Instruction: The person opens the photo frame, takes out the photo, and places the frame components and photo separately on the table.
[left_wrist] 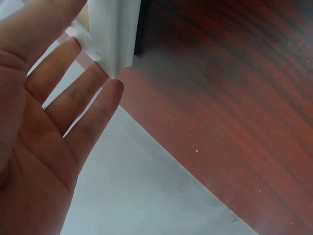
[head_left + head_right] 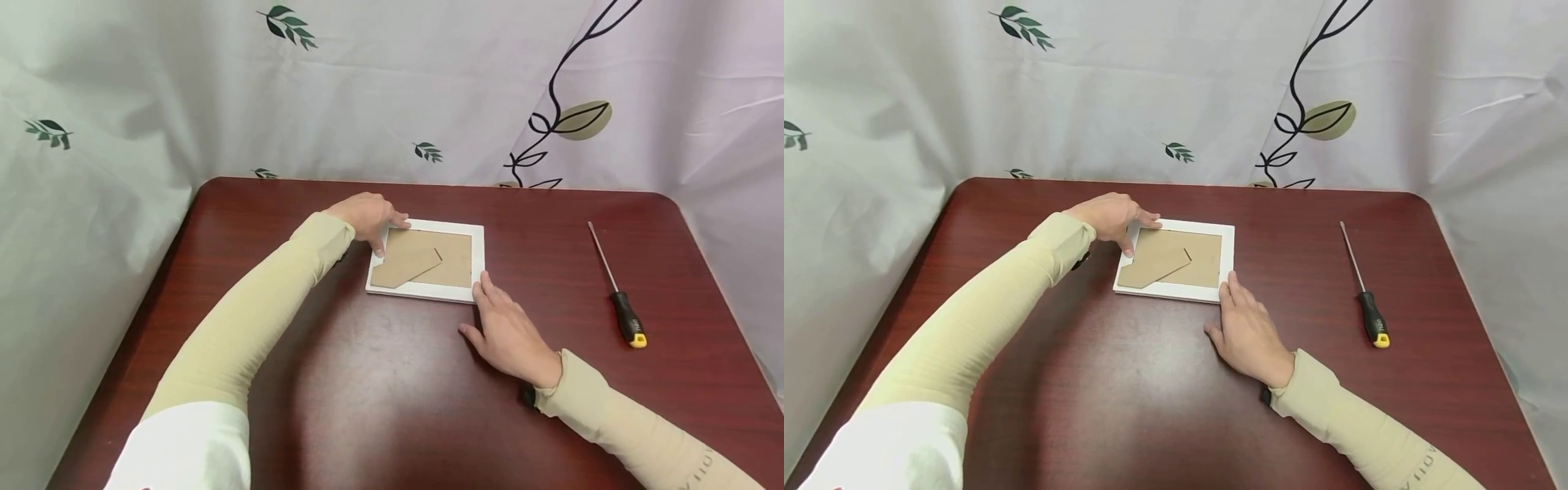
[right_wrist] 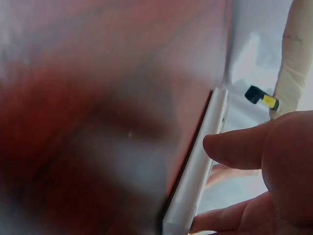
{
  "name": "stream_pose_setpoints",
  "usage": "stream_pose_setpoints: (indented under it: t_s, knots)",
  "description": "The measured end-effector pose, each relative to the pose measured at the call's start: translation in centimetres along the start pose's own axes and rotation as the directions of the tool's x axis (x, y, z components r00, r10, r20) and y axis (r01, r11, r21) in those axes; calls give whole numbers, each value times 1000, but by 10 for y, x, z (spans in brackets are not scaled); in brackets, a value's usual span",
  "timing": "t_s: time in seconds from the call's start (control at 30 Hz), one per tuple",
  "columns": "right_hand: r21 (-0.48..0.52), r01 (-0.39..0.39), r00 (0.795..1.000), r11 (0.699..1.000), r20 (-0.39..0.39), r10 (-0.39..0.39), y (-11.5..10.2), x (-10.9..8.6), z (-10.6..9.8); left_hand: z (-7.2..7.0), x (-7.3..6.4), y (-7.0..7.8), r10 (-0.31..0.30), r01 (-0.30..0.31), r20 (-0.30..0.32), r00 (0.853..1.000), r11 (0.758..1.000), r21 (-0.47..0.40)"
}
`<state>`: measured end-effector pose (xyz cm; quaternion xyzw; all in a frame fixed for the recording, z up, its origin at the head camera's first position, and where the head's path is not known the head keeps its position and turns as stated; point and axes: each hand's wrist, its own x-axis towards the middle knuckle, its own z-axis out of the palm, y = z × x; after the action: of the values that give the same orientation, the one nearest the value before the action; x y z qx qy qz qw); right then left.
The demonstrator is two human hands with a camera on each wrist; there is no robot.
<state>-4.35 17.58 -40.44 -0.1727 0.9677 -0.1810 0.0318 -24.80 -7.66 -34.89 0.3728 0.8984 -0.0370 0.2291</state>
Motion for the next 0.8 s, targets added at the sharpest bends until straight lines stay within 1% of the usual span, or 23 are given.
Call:
stream_pose_setpoints:
  t_s: [0.23,0.5,0.7,0.8]
  knots:
    - [-4,-25,1000,1000,7,25,6,8,-3,8,-5,1,-29,28,-56,998,999,-20]
    - [-44,-32,999,998,7,33,11,19,-7,11,-15,6,-60,60,-54,997,998,-7]
    - [-72,-14,1000,997,-12,13,16,28,-10,17,-22,12,-104,102,-69,992,994,-32]
    - [-87,-13,1000,996,-8,12,16,31,-13,19,-24,15,-117,114,-71,991,993,-43]
